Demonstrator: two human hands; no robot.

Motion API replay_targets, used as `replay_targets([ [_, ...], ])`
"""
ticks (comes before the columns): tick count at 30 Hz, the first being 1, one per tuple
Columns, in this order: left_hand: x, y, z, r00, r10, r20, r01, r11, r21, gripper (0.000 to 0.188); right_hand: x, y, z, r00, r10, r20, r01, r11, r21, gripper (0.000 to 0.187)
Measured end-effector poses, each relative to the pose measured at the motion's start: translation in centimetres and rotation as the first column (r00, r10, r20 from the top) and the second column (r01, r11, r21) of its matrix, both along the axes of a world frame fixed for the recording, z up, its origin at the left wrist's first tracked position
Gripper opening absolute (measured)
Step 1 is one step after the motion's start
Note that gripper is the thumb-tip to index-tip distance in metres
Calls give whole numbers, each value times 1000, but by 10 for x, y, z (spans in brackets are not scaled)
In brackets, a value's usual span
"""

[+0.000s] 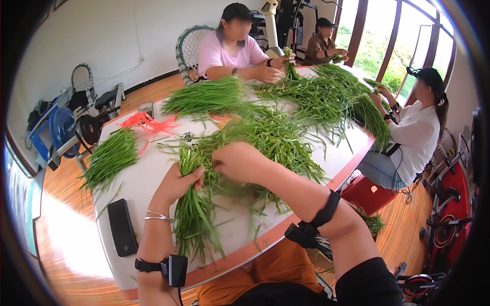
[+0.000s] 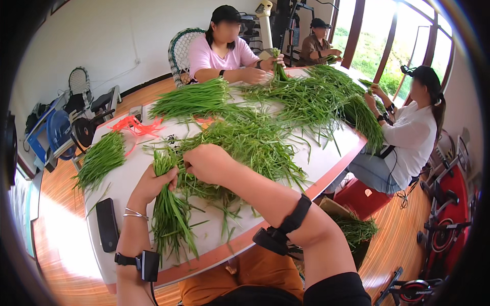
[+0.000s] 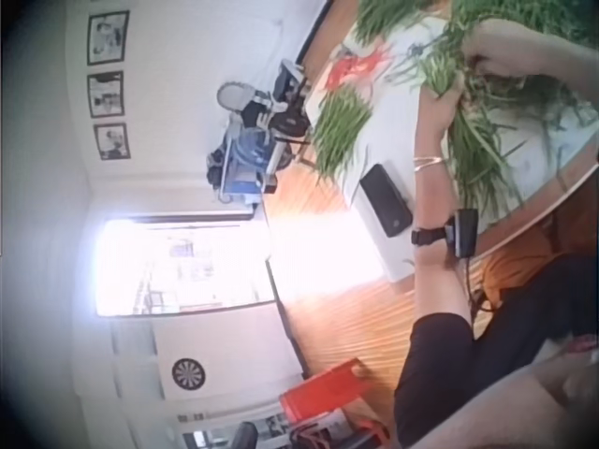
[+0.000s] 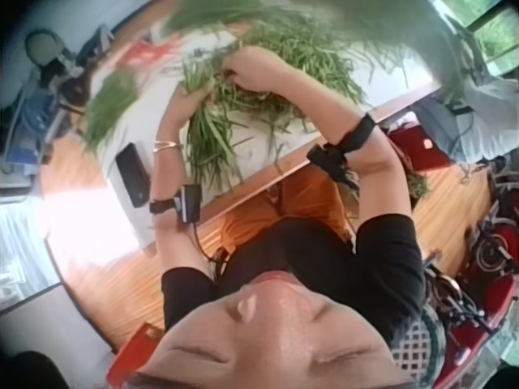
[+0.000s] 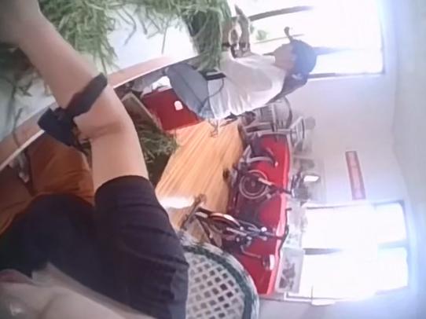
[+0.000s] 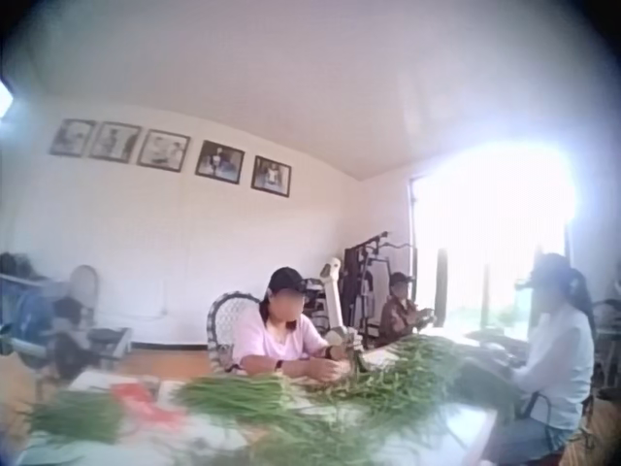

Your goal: The person sorts through a pile of green leafy vegetables by hand on a table, picking out individual stems and gathering them into bundles.

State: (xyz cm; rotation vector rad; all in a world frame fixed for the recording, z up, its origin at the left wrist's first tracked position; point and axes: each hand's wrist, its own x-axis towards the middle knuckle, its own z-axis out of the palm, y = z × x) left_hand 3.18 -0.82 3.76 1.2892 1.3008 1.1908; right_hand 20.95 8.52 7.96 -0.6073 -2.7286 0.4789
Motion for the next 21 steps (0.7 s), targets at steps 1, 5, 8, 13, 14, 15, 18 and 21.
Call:
replay_targets([
  [1, 3, 0, 0, 1000, 13, 27, -13, 1000, 10, 16, 0, -3, -1, 1000, -16, 14, 16, 999, 32, 16],
  [5, -1, -1, -2, 996, -6, -87, 0, 998, -70, 16, -4, -8, -11, 992, -58, -114, 63, 997, 42, 15],
  [8, 3, -1, -2, 995, 48, -84, -55, 995, -83, 14, -3, -11, -20, 923, -150, -355, 125, 988, -95, 10],
  [13, -11, 4, -14, 949, 54, 309, -59, 998, 7, 18, 16, 4, -35, 888, -64, -455, 71, 997, -3, 25],
  [14, -17, 3, -17, 877, 53, 478, -40, 999, -36, 18, 22, 6, -34, 858, 137, -494, 39, 943, 330, 28],
  [15, -20, 1, -18, 867, 73, 493, -52, 997, -56, 20, 36, 10, -28, 889, 49, -455, 20, 989, 145, 33],
  [18, -34, 1, -31, 835, 68, 546, -34, 997, -72, 17, 73, 28, 2, 841, -337, -424, 319, 941, -116, 25],
  [21, -24, 3, -24, 838, 91, 538, -35, 993, -112, 20, 122, 65, -5, 879, -442, -178, 475, 845, 246, 40],
])
